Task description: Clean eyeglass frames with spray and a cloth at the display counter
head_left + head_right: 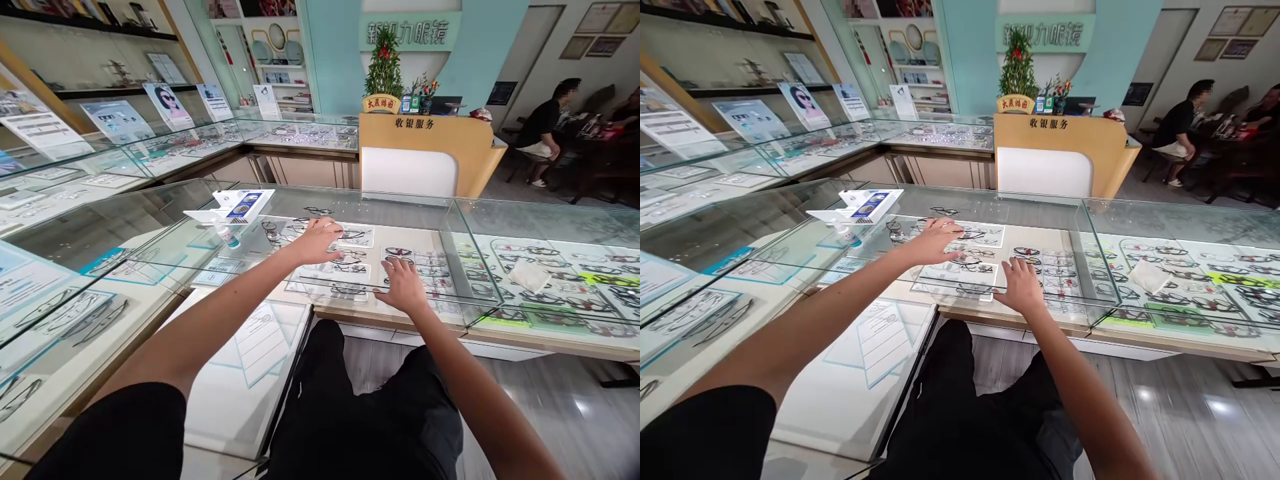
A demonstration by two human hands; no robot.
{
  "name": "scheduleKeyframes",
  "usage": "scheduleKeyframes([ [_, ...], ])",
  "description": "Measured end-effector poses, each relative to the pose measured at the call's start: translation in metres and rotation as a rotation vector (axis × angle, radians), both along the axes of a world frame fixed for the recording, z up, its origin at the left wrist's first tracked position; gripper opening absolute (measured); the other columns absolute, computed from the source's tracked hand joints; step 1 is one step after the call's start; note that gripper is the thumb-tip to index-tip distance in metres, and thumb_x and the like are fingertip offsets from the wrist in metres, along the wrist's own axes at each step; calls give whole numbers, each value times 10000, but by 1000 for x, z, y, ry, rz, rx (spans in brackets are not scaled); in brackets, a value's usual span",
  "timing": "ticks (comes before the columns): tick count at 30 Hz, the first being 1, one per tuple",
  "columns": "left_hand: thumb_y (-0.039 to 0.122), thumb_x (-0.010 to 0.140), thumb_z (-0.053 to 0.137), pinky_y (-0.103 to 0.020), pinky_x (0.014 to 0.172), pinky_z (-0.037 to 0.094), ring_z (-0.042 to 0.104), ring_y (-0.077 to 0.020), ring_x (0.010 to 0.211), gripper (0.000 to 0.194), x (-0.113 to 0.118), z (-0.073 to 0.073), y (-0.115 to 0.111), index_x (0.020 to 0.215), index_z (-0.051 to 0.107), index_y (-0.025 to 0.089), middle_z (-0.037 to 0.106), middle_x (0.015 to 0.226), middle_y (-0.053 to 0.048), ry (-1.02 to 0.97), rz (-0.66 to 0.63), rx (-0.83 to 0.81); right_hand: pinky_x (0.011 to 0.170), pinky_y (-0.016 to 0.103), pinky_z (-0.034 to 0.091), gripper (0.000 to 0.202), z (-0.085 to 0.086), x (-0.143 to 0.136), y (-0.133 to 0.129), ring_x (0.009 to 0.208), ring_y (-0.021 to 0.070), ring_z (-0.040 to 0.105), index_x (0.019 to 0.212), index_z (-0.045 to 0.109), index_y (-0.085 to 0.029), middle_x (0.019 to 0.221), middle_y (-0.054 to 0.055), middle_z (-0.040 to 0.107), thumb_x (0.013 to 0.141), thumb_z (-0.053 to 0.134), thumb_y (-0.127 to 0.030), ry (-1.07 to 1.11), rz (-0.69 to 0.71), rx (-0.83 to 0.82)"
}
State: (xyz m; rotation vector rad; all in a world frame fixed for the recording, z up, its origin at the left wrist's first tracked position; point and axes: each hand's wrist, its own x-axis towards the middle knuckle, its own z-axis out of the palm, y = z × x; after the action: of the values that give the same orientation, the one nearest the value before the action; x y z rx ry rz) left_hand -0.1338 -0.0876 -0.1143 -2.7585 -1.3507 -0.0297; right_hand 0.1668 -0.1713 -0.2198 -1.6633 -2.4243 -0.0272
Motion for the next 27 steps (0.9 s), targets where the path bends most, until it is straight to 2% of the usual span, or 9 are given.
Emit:
scheduleKeyframes([
  [3, 594, 1046, 551, -613, 1289, 260, 356, -431, 1603, 620, 3, -18, 18, 1475, 711, 177, 590, 1674, -161, 23, 20, -51, 1242, 572, 411, 869, 1, -1, 0, 1538, 435, 475, 1625, 549, -152, 1687, 226, 544, 928, 775, -619, 3, 3, -3],
  [6, 676, 1050, 501, -633, 1291, 254, 358, -436, 1609, 680, 4, -28, 24, 1471, 726, 191, 601, 1668, -161, -2, 16, -113, 1239, 573, 418, 879, 1, 0, 1, 1543, 444, 469, 1622, 556, -149, 1692, 223, 539, 922, 775, -635, 13, 7, -6],
  [12, 712, 1052, 489, -639, 1308, 228, 379, -433, 1607, 673, 6, -36, 22, 1399, 775, 211, 663, 1598, -158, -65, -9, -141, 1230, 584, 426, 860, -3, 0, 2, 1528, 442, 483, 1619, 560, -158, 1680, 215, 556, 924, 768, -621, 24, 11, 11],
  [16, 677, 1059, 512, -674, 1320, 210, 350, -440, 1629, 637, 5, -34, 15, 1385, 766, 192, 605, 1661, -170, -70, 16, -135, 1237, 586, 420, 854, -3, 1, 1, 1526, 441, 487, 1616, 562, -137, 1676, 219, 561, 934, 758, -614, 27, 18, 17],
  [18, 624, 1050, 554, -654, 1319, 246, 376, -433, 1613, 569, 3, -26, 1, 1372, 765, 206, 586, 1675, -164, -139, 27, -98, 1238, 588, 418, 851, -2, 1, 1, 1530, 443, 483, 1615, 562, -132, 1683, 221, 556, 939, 753, -612, 30, 16, 14],
  [21, 498, 1057, 547, -525, 1233, 417, 602, -349, 1398, 436, -3, -7, -38, 1337, 753, 235, 726, 1447, -125, -296, 44, -169, 1236, 584, 419, 846, -4, 1, 1, 1532, 444, 479, 1615, 562, -134, 1690, 220, 551, 942, 748, -611, 34, 16, 11],
  [24, 396, 1029, 560, -371, 975, 542, 724, -262, 1109, 332, -16, 0, -87, 1248, 766, 256, 791, 1208, -64, -324, 2, -562, 1230, 585, 423, 828, -6, 1, 2, 1541, 447, 469, 1613, 563, -128, 1693, 224, 545, 961, 720, -615, 28, 22, 23],
  [25, 348, 1003, 570, -343, 925, 544, 735, -245, 1064, 303, -22, -3, -101, 1205, 778, 260, 797, 1182, -52, -299, -30, -707, 1226, 587, 426, 820, -7, 1, 1, 1540, 448, 469, 1611, 563, -126, 1693, 226, 544, 968, 708, -614, 24, 23, 28],
  [27, 260, 926, 587, -312, 828, 537, 746, -228, 969, 306, -35, -23, -124, 1156, 788, 259, 801, 1101, -41, -255, -38, -933, 1217, 589, 433, 812, -7, 2, 1, 1532, 449, 476, 1612, 561, -121, 1685, 231, 549, 976, 699, -607, 17, 25, 38],
])
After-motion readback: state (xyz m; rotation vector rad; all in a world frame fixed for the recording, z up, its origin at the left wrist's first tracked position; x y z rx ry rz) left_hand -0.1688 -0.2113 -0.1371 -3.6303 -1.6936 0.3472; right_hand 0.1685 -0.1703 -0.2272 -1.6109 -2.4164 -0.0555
